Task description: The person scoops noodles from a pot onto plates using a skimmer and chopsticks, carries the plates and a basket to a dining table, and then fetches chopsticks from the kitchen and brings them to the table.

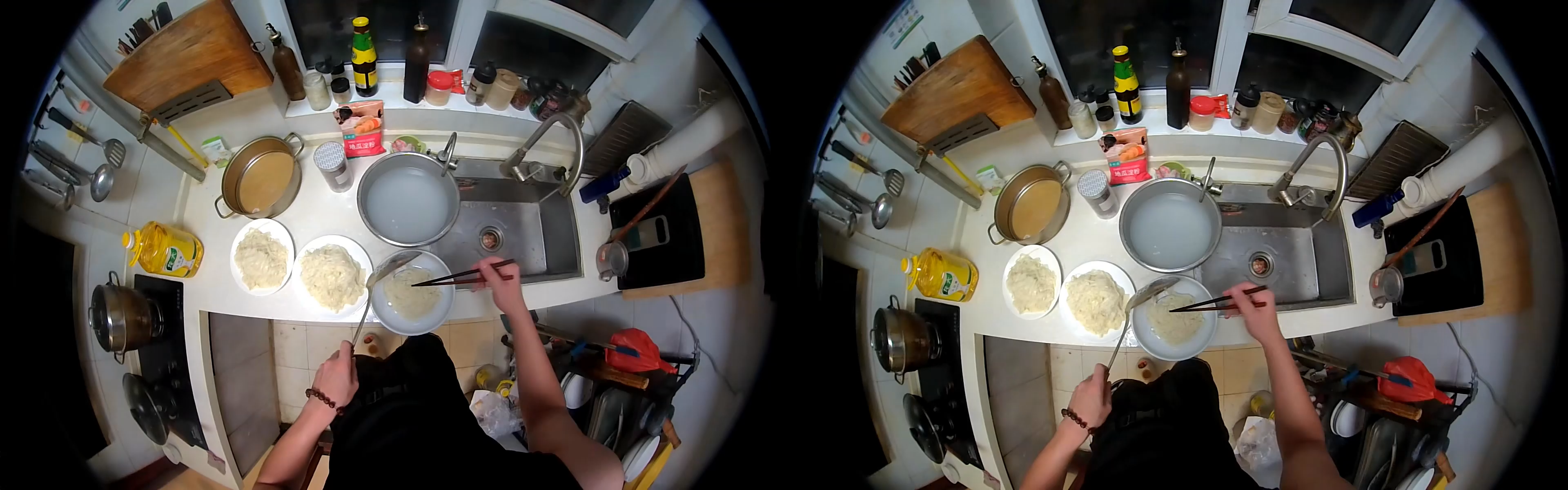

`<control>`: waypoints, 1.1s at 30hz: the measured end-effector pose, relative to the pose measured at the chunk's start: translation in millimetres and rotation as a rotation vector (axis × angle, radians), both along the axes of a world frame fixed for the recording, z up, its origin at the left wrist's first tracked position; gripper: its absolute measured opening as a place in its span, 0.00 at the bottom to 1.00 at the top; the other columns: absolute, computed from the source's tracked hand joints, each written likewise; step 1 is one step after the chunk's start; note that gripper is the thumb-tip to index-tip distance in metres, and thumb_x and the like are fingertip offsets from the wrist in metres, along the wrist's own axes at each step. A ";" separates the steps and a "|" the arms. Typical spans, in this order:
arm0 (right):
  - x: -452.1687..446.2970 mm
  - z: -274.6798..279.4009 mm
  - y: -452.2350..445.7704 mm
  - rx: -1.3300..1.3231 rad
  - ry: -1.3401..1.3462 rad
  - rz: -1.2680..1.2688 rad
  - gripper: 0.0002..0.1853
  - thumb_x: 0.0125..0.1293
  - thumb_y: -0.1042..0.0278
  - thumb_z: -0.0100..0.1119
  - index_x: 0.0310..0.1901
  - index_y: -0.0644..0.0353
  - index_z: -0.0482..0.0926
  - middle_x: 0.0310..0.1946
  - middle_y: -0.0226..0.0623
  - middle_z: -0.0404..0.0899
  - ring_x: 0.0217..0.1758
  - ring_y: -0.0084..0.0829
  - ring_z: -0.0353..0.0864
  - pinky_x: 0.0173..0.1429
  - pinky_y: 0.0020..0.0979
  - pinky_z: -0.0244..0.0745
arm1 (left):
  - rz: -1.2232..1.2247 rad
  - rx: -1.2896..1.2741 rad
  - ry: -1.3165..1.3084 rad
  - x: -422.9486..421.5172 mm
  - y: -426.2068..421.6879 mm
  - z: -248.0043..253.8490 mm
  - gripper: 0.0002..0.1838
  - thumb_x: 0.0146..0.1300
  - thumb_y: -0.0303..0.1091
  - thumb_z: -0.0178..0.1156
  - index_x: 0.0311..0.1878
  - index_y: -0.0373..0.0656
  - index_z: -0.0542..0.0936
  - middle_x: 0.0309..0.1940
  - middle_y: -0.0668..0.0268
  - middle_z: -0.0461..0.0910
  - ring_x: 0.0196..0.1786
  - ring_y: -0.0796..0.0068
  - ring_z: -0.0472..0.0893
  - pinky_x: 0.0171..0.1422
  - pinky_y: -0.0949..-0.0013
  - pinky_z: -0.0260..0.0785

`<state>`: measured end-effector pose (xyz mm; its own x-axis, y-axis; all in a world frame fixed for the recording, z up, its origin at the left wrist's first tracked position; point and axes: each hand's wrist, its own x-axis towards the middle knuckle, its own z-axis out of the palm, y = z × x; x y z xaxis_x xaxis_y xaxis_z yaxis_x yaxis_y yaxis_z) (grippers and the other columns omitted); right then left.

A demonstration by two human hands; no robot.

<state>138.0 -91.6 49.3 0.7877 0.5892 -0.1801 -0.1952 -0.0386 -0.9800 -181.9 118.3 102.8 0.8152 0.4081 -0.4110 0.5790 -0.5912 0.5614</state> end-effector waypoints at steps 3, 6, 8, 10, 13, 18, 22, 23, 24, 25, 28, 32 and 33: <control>-0.8 7.2 13.8 -0.171 -0.314 0.215 0.13 0.73 0.69 0.59 0.35 0.71 0.83 0.31 0.38 0.84 0.25 0.24 0.80 0.30 0.26 0.75 | -0.018 0.030 0.020 2.2 2.0 7.1 0.08 0.68 0.25 0.53 0.47 0.35 0.66 0.35 0.39 0.79 0.37 0.34 0.80 0.43 0.41 0.73; 1.9 20.9 17.3 -0.151 -0.217 0.072 0.13 0.73 0.69 0.59 0.33 0.71 0.83 0.27 0.37 0.82 0.23 0.22 0.78 0.27 0.25 0.72 | -0.036 0.055 0.027 0.8 6.6 12.5 0.09 0.68 0.25 0.53 0.48 0.36 0.66 0.35 0.39 0.79 0.37 0.34 0.80 0.43 0.41 0.74; 8.8 23.0 14.9 -0.137 -0.178 -0.017 0.13 0.73 0.69 0.59 0.34 0.71 0.83 0.26 0.36 0.81 0.22 0.22 0.78 0.26 0.24 0.72 | -0.030 0.050 -0.030 -1.1 9.8 16.3 0.10 0.68 0.24 0.54 0.49 0.36 0.67 0.36 0.39 0.79 0.38 0.33 0.80 0.43 0.41 0.73; 21.5 25.3 11.2 -0.021 -0.105 -0.221 0.15 0.75 0.66 0.58 0.35 0.71 0.83 0.23 0.35 0.80 0.20 0.23 0.78 0.24 0.25 0.71 | -0.005 0.017 -0.099 2.1 12.1 21.0 0.10 0.68 0.24 0.54 0.50 0.36 0.67 0.36 0.39 0.79 0.38 0.33 0.80 0.42 0.41 0.73; 48.0 39.6 9.2 0.036 -0.155 -0.322 0.16 0.76 0.63 0.56 0.36 0.71 0.82 0.24 0.34 0.80 0.20 0.22 0.78 0.24 0.24 0.70 | 0.028 0.000 -0.201 20.1 19.2 24.9 0.11 0.68 0.23 0.53 0.51 0.35 0.67 0.37 0.37 0.79 0.39 0.33 0.79 0.42 0.41 0.72; 103.7 21.7 43.6 0.051 -0.255 -0.308 0.13 0.76 0.64 0.55 0.39 0.65 0.83 0.24 0.31 0.80 0.21 0.23 0.81 0.26 0.24 0.72 | 0.045 0.073 -0.302 94.1 53.6 0.0 0.12 0.68 0.24 0.55 0.52 0.37 0.66 0.29 0.39 0.79 0.37 0.32 0.78 0.38 0.42 0.70; 143.1 -13.4 87.1 -0.113 -0.331 -0.228 0.12 0.74 0.63 0.58 0.39 0.65 0.83 0.27 0.35 0.83 0.21 0.22 0.81 0.28 0.24 0.74 | 0.056 0.139 -0.239 157.3 75.9 -39.0 0.11 0.68 0.26 0.53 0.49 0.35 0.65 0.32 0.37 0.79 0.38 0.32 0.80 0.41 0.40 0.72; 150.4 -18.6 97.2 -0.204 -0.343 -0.190 0.11 0.72 0.64 0.60 0.39 0.65 0.83 0.28 0.39 0.84 0.23 0.25 0.82 0.29 0.27 0.75 | 0.049 0.187 -0.245 169.1 80.0 -50.4 0.11 0.68 0.26 0.53 0.49 0.35 0.65 0.31 0.37 0.79 0.38 0.33 0.80 0.41 0.40 0.73; 157.3 -26.1 105.1 -0.295 -0.354 -0.151 0.11 0.70 0.65 0.61 0.39 0.65 0.83 0.29 0.42 0.84 0.24 0.28 0.83 0.31 0.30 0.77 | 0.055 0.189 -0.241 179.5 83.2 -60.7 0.11 0.68 0.26 0.53 0.49 0.35 0.65 0.31 0.37 0.79 0.38 0.33 0.80 0.41 0.40 0.73; 166.4 -42.7 112.2 -0.292 -0.351 -0.145 0.11 0.70 0.65 0.61 0.39 0.65 0.83 0.29 0.42 0.84 0.24 0.28 0.83 0.31 0.30 0.77 | 0.049 0.211 -0.197 189.7 86.3 -69.0 0.10 0.68 0.26 0.52 0.49 0.36 0.65 0.31 0.37 0.79 0.37 0.33 0.81 0.41 0.40 0.74; 183.2 -76.8 130.1 -0.321 -0.527 -0.105 0.08 0.67 0.69 0.61 0.36 0.66 0.82 0.31 0.49 0.83 0.32 0.46 0.85 0.38 0.40 0.77 | 0.042 0.255 -0.116 206.0 88.6 -84.4 0.11 0.67 0.25 0.51 0.49 0.36 0.64 0.31 0.38 0.80 0.37 0.35 0.82 0.42 0.41 0.75; 193.0 -104.7 133.6 -0.357 -0.562 -0.094 0.08 0.66 0.68 0.61 0.36 0.66 0.82 0.30 0.49 0.84 0.32 0.47 0.85 0.38 0.40 0.78 | 0.011 0.300 0.002 210.8 91.1 -95.8 0.14 0.66 0.24 0.50 0.54 0.35 0.66 0.32 0.38 0.81 0.38 0.37 0.83 0.44 0.43 0.77; 193.1 -107.2 132.5 -0.369 -0.500 -0.110 0.09 0.67 0.68 0.61 0.36 0.66 0.82 0.28 0.48 0.84 0.31 0.45 0.85 0.37 0.39 0.78 | 0.012 0.300 0.011 211.6 93.5 -98.6 0.14 0.66 0.24 0.50 0.54 0.35 0.66 0.32 0.38 0.81 0.38 0.37 0.83 0.44 0.43 0.77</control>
<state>331.1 40.9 -57.9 0.8814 0.4697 0.0495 0.2610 -0.3970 -0.8800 29.7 211.8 4.2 0.8060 0.5221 -0.2790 0.5918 -0.7230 0.3564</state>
